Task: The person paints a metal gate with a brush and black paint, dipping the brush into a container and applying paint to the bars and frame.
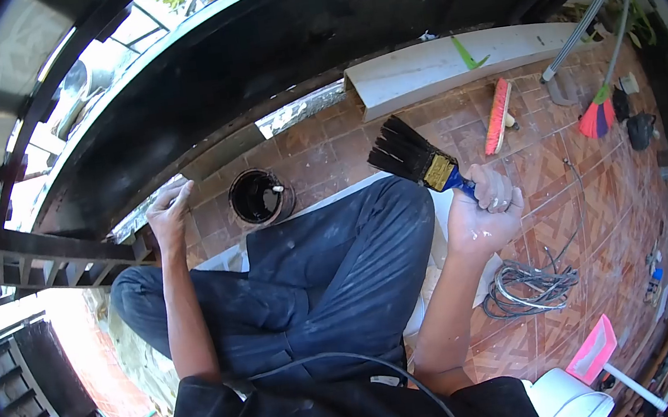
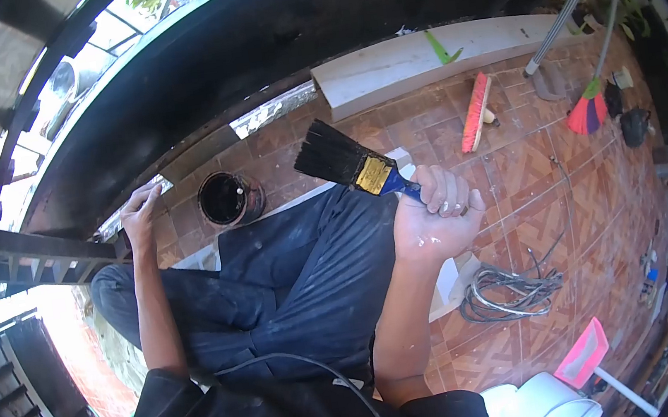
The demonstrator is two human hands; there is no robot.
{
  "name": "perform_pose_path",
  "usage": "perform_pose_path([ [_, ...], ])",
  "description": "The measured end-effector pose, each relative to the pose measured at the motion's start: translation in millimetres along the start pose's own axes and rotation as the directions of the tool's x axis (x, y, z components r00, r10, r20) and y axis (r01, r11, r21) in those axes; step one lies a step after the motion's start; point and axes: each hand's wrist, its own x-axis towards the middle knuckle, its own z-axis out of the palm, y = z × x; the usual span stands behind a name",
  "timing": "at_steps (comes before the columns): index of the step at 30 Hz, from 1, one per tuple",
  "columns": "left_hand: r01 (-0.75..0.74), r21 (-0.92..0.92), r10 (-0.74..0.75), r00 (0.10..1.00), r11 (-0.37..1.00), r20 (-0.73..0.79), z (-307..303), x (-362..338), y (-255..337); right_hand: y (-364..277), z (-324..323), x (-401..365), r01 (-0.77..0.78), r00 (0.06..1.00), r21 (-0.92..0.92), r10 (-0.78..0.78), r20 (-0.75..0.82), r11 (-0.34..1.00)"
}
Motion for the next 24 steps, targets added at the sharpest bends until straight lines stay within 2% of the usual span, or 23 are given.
perform_pose_path([
  [4,0.032,-0.008,-0.032,0.998,0.999,-0.049,-2.6,-7.5,4.4,8.3,9.0,-13.6,-0.032,0.996,-0.068,0.038,0.084,0.997],
  [6,0.085,-0.022,-0.086,0.993,0.996,-0.082,-2.9,-9.2,6.0,24.5,15.9,-23.2,0.142,0.990,-0.291,-0.135,0.044,0.946],
  [7,0.117,-0.056,-0.123,0.985,0.992,-0.120,0.5,-13.1,13.8,30.1,10.9,-24.7,0.104,0.995,-0.300,-0.099,0.032,0.948],
  [8,0.101,-0.085,-0.111,0.986,0.991,-0.126,1.3,-15.0,15.5,37.4,0.5,-24.6,0.210,0.974,-0.481,-0.139,0.180,0.851],
  [9,0.083,-0.112,-0.098,0.986,0.990,-0.134,0.2,-14.5,14.4,47.1,-13.3,-24.6,0.332,0.930,-0.614,-0.141,0.338,0.716],
  [10,0.064,-0.158,-0.086,0.987,0.985,-0.135,-0.5,-12.2,8.4,60.8,-32.7,-23.0,0.423,0.893,-0.701,-0.129,0.432,0.574],
  [11,0.039,-0.207,-0.067,0.989,0.978,-0.130,0.0,-11.2,1.5,74.5,-53.0,-25.4,0.457,0.880,-0.760,-0.111,0.462,0.462],
  [13,0.111,-0.286,-0.148,0.983,0.952,-0.110,0.8,-12.2,-5.0,102.2,-81.8,-37.3,0.506,0.849,-0.810,-0.004,0.529,0.296],
  [15,0.081,-0.301,-0.115,0.988,0.950,-0.100,0.8,-12.7,-14.5,126.4,-106.5,-45.3,0.480,0.852,-0.818,0.053,0.521,0.318],
  [18,0.091,-0.346,-0.141,0.982,0.934,-0.123,-3.8,-13.4,-23.1,147.6,-127.3,-45.3,0.370,0.892,-0.874,0.142,0.429,0.316],
  [19,0.090,-0.344,-0.142,0.982,0.935,-0.128,-4.8,-14.0,-23.3,153.9,-130.4,-42.0,0.263,0.925,-0.909,0.182,0.333,0.324],
  [20,0.135,-0.434,-0.216,0.966,0.891,-0.143,-4.6,-13.7,-22.9,159.2,-133.0,-37.3,0.160,0.948,-0.932,0.213,0.237,0.326],
  [21,0.179,-0.522,-0.294,0.945,0.834,-0.146,-2.7,-12.4,-22.3,163.0,-135.7,-31.7,0.166,0.949,-0.932,0.206,0.239,0.321],
  [23,0.222,-0.552,-0.349,0.927,0.804,-0.135,1.7,-11.1,-23.9,165.7,-141.3,-22.1,-0.022,0.969,-0.797,0.210,0.131,0.603],
  [24,0.208,-0.596,-0.357,0.923,0.775,-0.142,2.7,-8.7,-23.1,165.4,-131.3,-20.0,-0.045,0.963,-0.731,0.226,0.151,0.681],
])
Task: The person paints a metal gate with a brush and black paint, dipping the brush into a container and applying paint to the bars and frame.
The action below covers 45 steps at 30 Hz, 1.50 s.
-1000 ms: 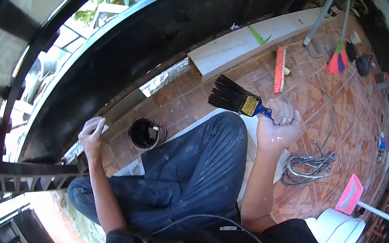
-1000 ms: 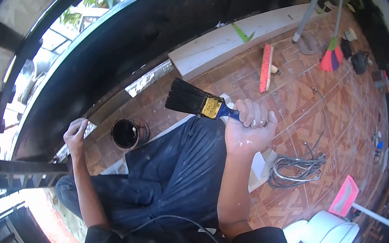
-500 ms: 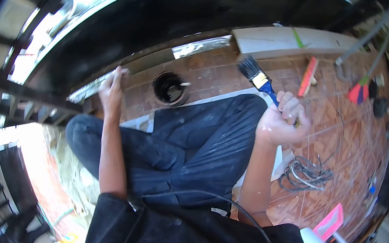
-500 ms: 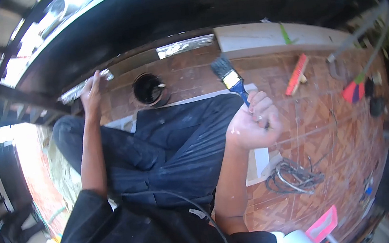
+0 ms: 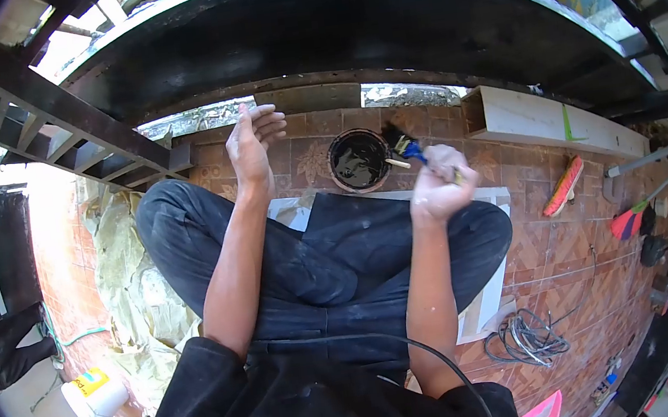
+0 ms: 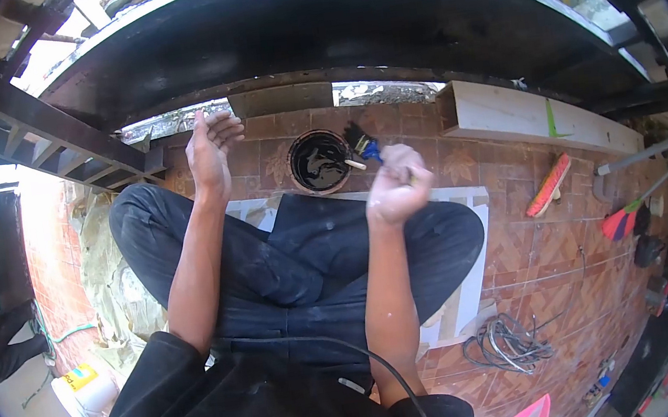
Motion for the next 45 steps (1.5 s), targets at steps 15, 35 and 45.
perform_pose_path([
  [15,-0.248,0.177,0.223,0.963,0.952,0.150,24.2,-35.3,28.8,-52.6,55.2,-13.5,0.011,0.996,0.225,0.009,-0.084,0.974],
  [35,-0.918,0.311,0.818,0.368,0.246,0.442,28.6,-61.9,22.5,-60.9,112.1,-54.7,0.014,0.993,0.108,-0.026,0.112,0.994],
  [45,-0.929,0.283,0.854,0.338,0.238,0.394,33.3,-62.5,22.6,-62.8,115.8,-56.2,0.028,0.995,0.080,-0.036,0.097,0.996],
])
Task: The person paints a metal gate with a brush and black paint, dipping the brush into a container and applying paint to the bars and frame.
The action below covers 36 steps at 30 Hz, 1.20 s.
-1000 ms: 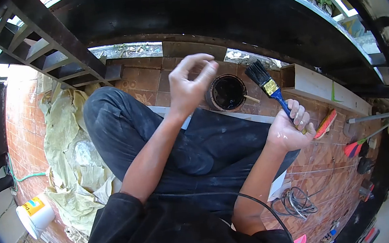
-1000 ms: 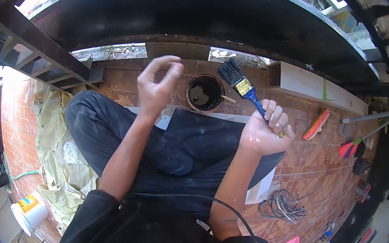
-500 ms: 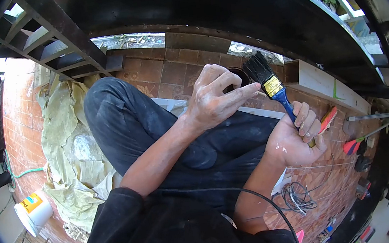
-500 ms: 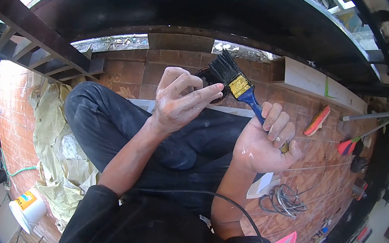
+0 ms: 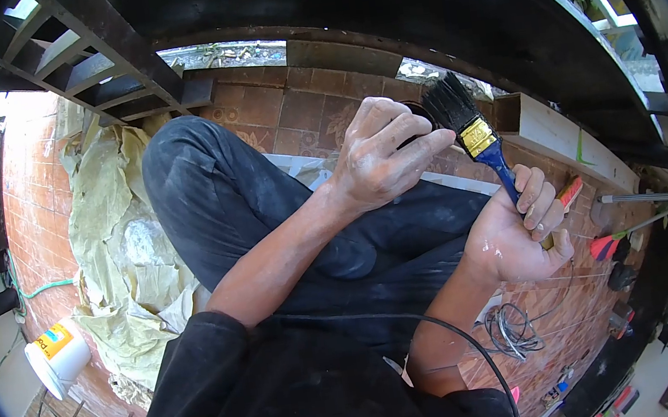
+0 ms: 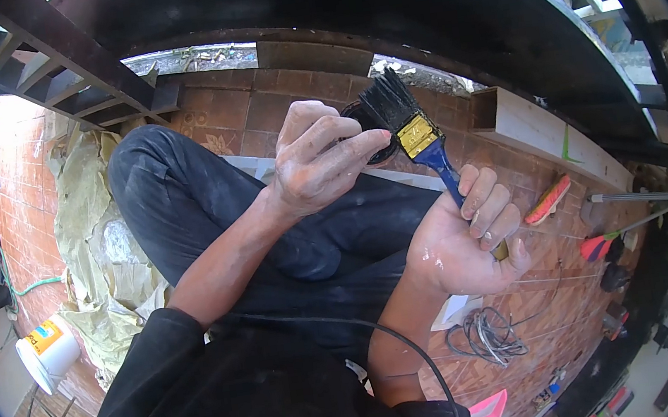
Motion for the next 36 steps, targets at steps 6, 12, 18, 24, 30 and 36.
perform_pose_path([
  [6,0.005,-0.007,-0.005,1.000,1.000,-0.016,0.2,1.3,1.9,0.0,0.4,1.2,-0.009,0.999,0.022,0.008,0.045,1.000],
  [12,0.017,-0.012,-0.017,0.999,1.000,-0.031,0.0,2.5,5.0,-1.6,-1.8,1.5,0.011,0.998,0.025,-0.013,0.060,1.000],
  [18,0.025,-0.015,-0.026,0.999,1.000,-0.048,1.6,2.9,5.4,-4.2,2.0,1.4,0.004,0.999,0.043,-0.006,0.054,0.999],
  [24,0.047,0.005,-0.047,0.997,0.999,-0.059,0.1,4.7,6.8,-2.7,6.1,-0.4,0.011,1.000,0.094,-0.012,0.005,0.996],
  [30,0.107,0.009,-0.107,0.992,0.994,-0.067,-2.7,4.1,4.2,-9.1,1.8,3.4,0.071,0.996,0.002,-0.071,0.054,0.997],
  [36,0.200,-0.048,-0.203,0.975,0.979,-0.086,-5.0,8.3,-2.2,-12.0,0.9,4.7,0.062,0.995,0.007,-0.062,0.077,0.998],
])
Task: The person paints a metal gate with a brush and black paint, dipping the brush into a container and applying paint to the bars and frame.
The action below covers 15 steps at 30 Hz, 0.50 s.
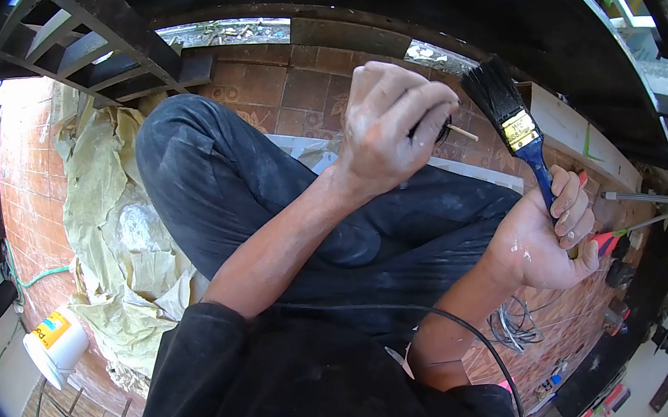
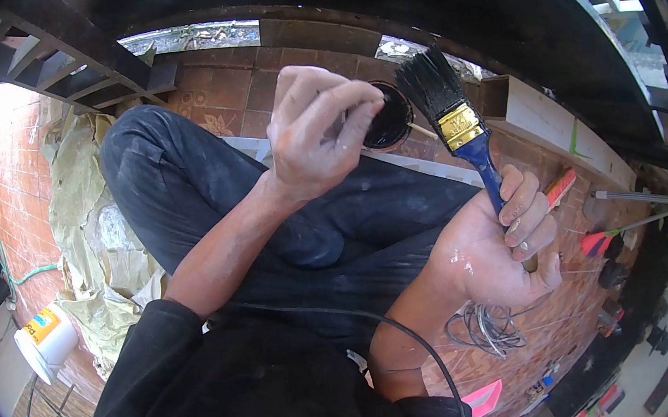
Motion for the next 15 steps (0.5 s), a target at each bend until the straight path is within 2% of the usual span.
perform_pose_path([
  [1,0.059,-0.001,-0.059,0.998,0.998,-0.001,-1.0,1.2,-2.6,0.0,-0.4,-0.2,0.004,1.000,0.006,-0.004,-0.016,1.000],
  [2,0.057,0.004,-0.057,0.998,0.998,-0.001,-0.8,2.1,-5.6,0.0,-0.8,-0.2,0.009,0.999,0.013,-0.008,-0.032,1.000],
  [5,0.339,0.009,-0.337,0.937,0.941,-0.089,-1.9,2.9,-21.0,0.0,-2.6,0.7,0.004,0.999,0.019,-0.003,-0.049,1.000],
  [6,0.335,0.018,-0.332,0.939,0.942,-0.091,-3.9,4.4,-23.3,0.7,-1.4,0.7,0.000,0.999,0.029,0.001,-0.049,1.000],
  [8,0.585,-0.100,-0.593,0.794,0.805,-0.129,-5.7,6.9,-26.6,1.9,2.1,0.5,0.019,0.993,0.072,-0.010,-0.119,0.997],
  [9,0.617,-0.137,-0.632,0.759,0.775,-0.156,-4.9,8.3,-31.4,2.7,3.0,0.2,0.015,0.993,0.079,-0.006,-0.120,0.997],
  [10,0.617,-0.132,-0.631,0.760,0.776,-0.158,-5.7,7.8,-34.4,3.1,3.6,-0.2,0.009,0.992,0.092,0.003,-0.130,0.996],
  [13,0.772,-0.304,-0.824,0.558,0.559,-0.098,-7.7,6.3,-42.2,3.1,2.5,-0.9,-0.004,0.992,0.106,0.017,-0.128,0.994],
  [15,0.780,-0.317,-0.836,0.541,0.540,-0.093,-7.8,5.8,-44.8,3.1,1.1,-1.1,-0.011,0.993,0.106,0.024,-0.116,0.994],
])
